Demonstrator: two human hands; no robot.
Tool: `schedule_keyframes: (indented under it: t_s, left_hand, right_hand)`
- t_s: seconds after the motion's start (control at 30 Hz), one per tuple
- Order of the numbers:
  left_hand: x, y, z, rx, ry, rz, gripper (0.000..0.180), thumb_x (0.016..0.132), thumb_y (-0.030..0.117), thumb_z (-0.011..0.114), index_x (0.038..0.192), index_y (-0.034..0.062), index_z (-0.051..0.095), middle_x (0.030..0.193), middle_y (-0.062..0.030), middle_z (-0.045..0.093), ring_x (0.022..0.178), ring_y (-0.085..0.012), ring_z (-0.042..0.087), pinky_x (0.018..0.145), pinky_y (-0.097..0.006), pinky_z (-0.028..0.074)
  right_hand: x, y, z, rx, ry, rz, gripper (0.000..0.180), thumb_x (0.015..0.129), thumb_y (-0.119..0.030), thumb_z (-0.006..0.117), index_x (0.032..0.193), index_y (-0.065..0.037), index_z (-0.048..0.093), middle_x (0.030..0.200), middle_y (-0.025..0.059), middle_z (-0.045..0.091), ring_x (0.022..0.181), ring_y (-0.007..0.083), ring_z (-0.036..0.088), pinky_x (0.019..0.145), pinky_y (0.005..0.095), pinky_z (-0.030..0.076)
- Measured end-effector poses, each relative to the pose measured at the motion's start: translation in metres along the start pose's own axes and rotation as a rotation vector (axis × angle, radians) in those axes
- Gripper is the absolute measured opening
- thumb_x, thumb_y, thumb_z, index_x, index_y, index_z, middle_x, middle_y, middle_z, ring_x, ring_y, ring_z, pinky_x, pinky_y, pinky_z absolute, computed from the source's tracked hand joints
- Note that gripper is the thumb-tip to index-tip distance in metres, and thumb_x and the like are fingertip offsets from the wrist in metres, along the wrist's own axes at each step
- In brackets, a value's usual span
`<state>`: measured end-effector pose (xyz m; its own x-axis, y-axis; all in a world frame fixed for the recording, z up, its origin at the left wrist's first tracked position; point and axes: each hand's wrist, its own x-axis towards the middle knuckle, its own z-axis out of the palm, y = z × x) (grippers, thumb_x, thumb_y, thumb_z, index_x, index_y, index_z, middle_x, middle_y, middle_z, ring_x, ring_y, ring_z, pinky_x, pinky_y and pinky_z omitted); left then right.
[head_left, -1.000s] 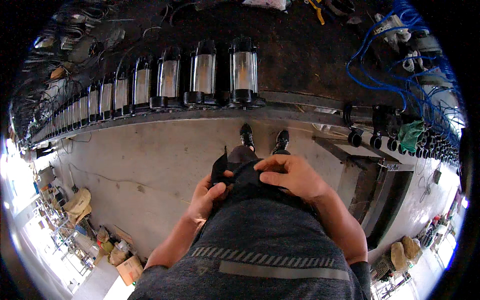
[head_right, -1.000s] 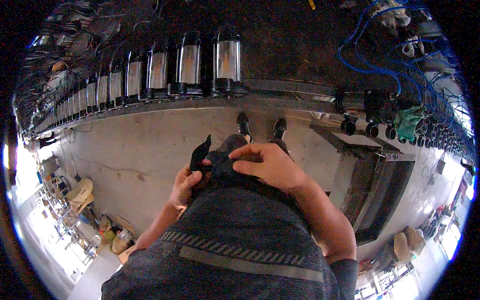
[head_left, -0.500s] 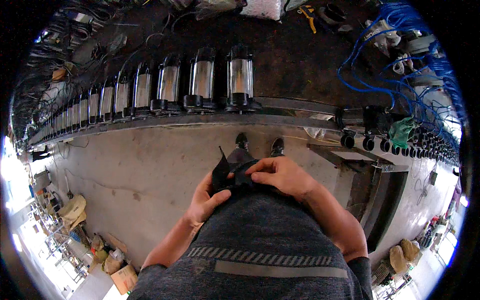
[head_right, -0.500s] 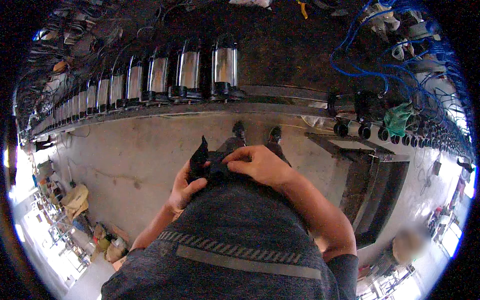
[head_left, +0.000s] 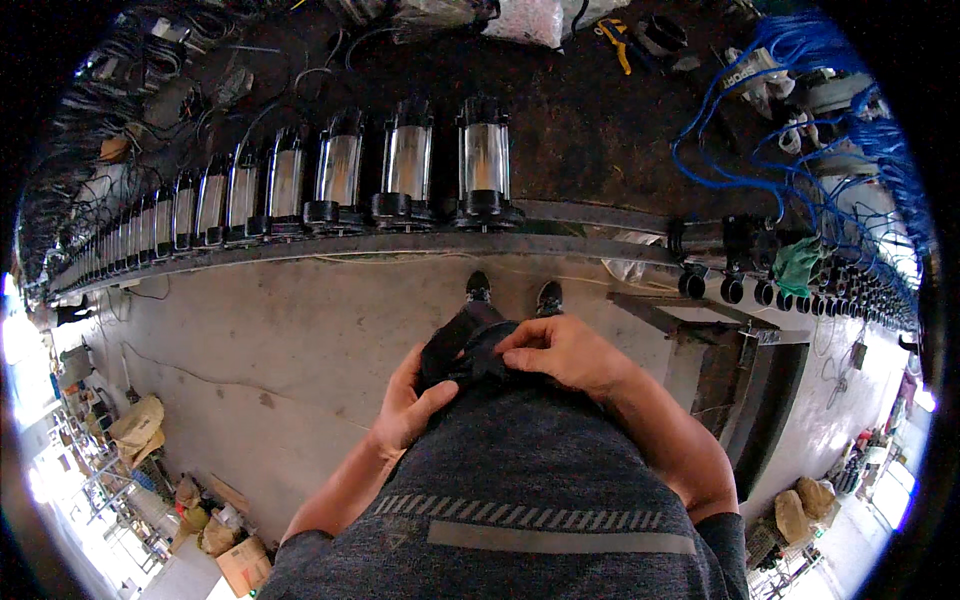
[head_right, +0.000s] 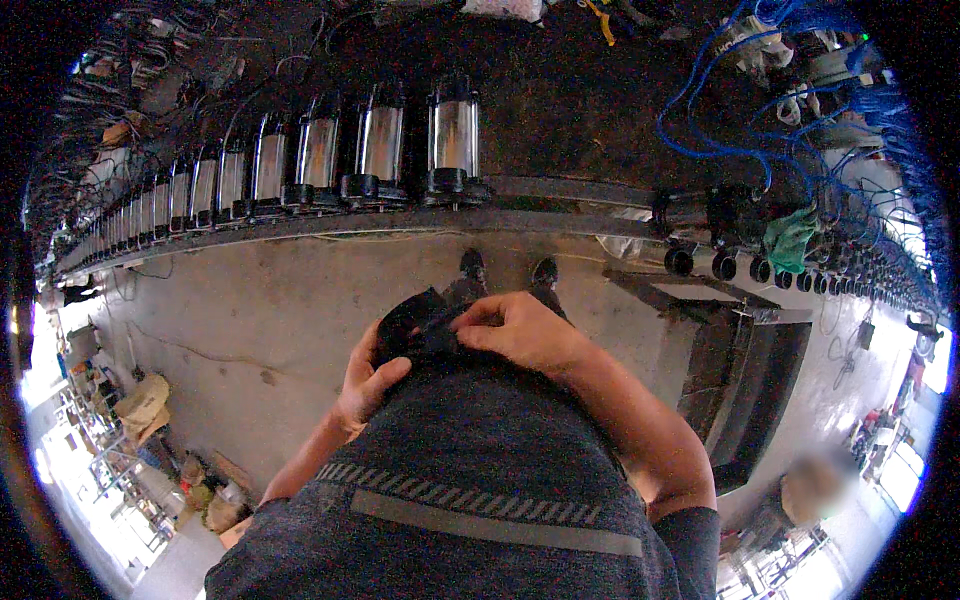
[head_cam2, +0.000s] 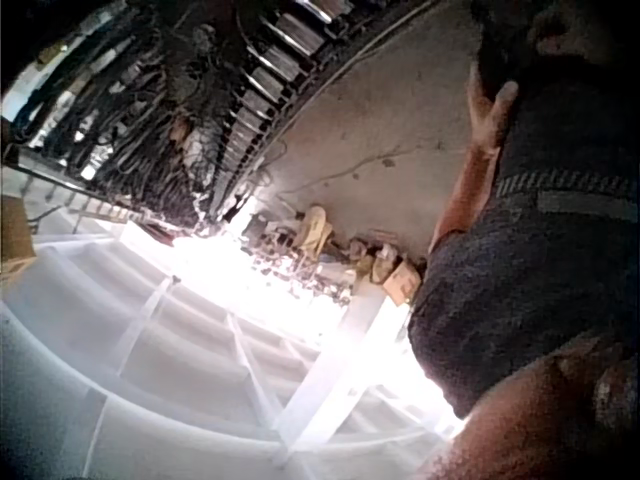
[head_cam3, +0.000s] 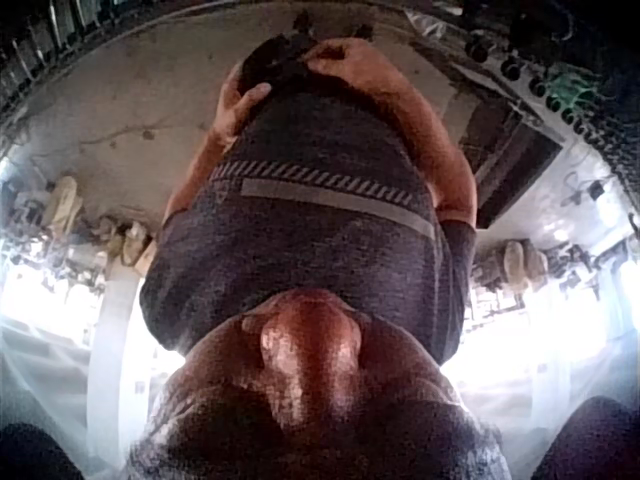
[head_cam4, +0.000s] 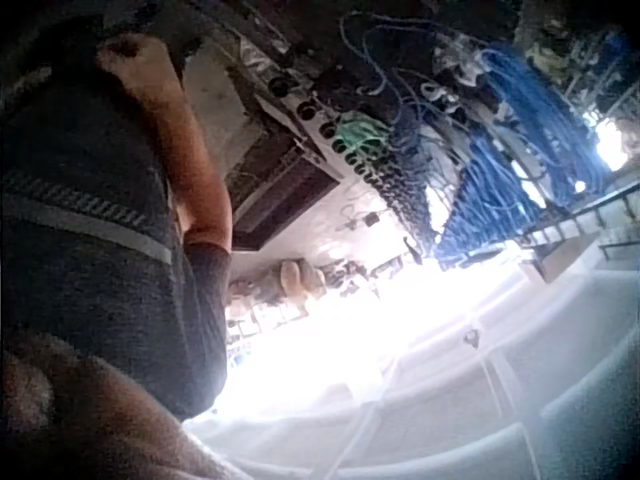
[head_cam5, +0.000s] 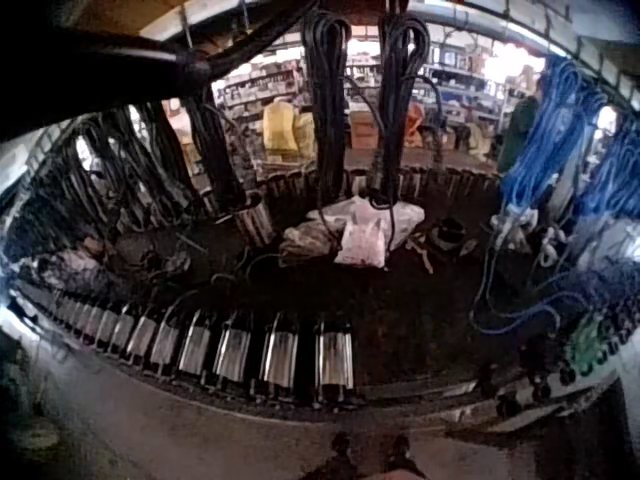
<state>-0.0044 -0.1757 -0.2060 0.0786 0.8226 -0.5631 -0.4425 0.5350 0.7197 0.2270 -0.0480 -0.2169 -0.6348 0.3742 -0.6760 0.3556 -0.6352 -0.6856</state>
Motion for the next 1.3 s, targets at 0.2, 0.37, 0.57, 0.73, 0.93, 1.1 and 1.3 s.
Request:
schedule_keyframes:
  t_s: [0.2, 0.37, 0.57, 0.73, 0.93, 1.1, 1.3]
  left_hand:
    - [0.005, 0.002, -0.006, 0.130, -0.053, -0.043, 0.058, 0.093, 0.020, 0.071, 0.142, 0.0023, 0.046, 0.129, -0.0078, 0.058, 0.120, -0.0159, 0.053, 0.106, -0.032, 0.040]
    - [0.009, 0.000, -0.013, 0.054, -0.174, -0.057, 0.063, 0.099, 0.034, 0.058, 0.149, 0.0036, 0.034, 0.137, -0.0103, 0.050, 0.129, -0.0180, 0.045, 0.112, -0.035, 0.032]
    - [0.009, 0.004, -0.021, 0.486, -0.085, -0.056, 0.047, 0.099, 0.025, 0.049, 0.141, 0.0044, 0.043, 0.127, -0.0097, 0.055, 0.117, -0.0177, 0.049, 0.105, -0.033, 0.037]
    - [0.016, -0.002, -0.030, 0.038, 0.322, -0.159, 0.029, 0.098, 0.020, 0.048, 0.118, 0.0011, 0.056, 0.105, -0.0095, 0.066, 0.093, -0.0165, 0.061, 0.083, -0.028, 0.048]
    - [-0.007, -0.013, -0.087, -0.218, 0.445, -0.494, 0.014, 0.089, 0.018, 0.050, 0.092, 0.0058, 0.057, 0.093, -0.0147, 0.063, 0.068, -0.0254, 0.060, 0.060, -0.033, 0.046]
    - [0.004, -0.105, -0.219, -0.082, 0.408, -0.618, 0.028, 0.090, 0.026, 0.061, 0.104, 0.0020, 0.063, 0.097, -0.0179, 0.067, 0.075, -0.0289, 0.063, 0.067, -0.038, 0.050]
    - [0.018, -0.172, -0.273, 0.171, 0.582, -0.663, 0.035, 0.091, 0.029, 0.065, 0.111, 0.0004, 0.066, 0.098, -0.0190, 0.069, 0.078, -0.0302, 0.064, 0.069, -0.039, 0.051]
  right_hand:
    - [0.005, -0.006, 0.001, -0.025, -0.010, -0.010, 0.028, 0.094, -0.017, 0.072, 0.114, 0.001, 0.071, 0.105, 0.0071, 0.073, 0.096, 0.0130, 0.065, 0.090, 0.0291, 0.051]
    - [0.018, -0.003, 0.011, -0.087, -0.038, -0.064, 0.027, 0.093, -0.021, 0.072, 0.109, 0.001, 0.072, 0.102, 0.0089, 0.075, 0.095, 0.0162, 0.067, 0.090, 0.0319, 0.052]
    - [0.030, -0.019, 0.021, -0.183, -0.040, -0.020, 0.026, 0.095, -0.019, 0.072, 0.112, 0.000, 0.071, 0.100, 0.0073, 0.074, 0.093, 0.0128, 0.066, 0.085, 0.0300, 0.052]
    - [0.029, -0.011, 0.028, -0.519, 0.054, -0.292, 0.030, 0.093, -0.029, 0.070, 0.100, -0.001, 0.073, 0.095, 0.0173, 0.073, 0.090, 0.0283, 0.070, 0.082, 0.0376, 0.052]
    - [0.023, 0.005, 0.019, -0.756, 0.233, -0.435, 0.037, 0.096, -0.040, 0.062, 0.093, -0.005, 0.072, 0.094, 0.0167, 0.067, 0.091, 0.0387, 0.065, 0.079, 0.0483, 0.052]
    - [0.005, 0.023, -0.023, -0.707, 0.523, -0.504, 0.026, 0.097, -0.031, 0.065, 0.101, -0.006, 0.071, 0.096, 0.0126, 0.069, 0.093, 0.0368, 0.066, 0.079, 0.0449, 0.053]
    - [-0.068, 0.063, -0.096, -0.325, 0.924, -0.348, 0.021, 0.099, -0.018, 0.066, 0.113, -0.003, 0.069, 0.100, 0.0141, 0.074, 0.089, 0.0243, 0.073, 0.078, 0.0363, 0.056]
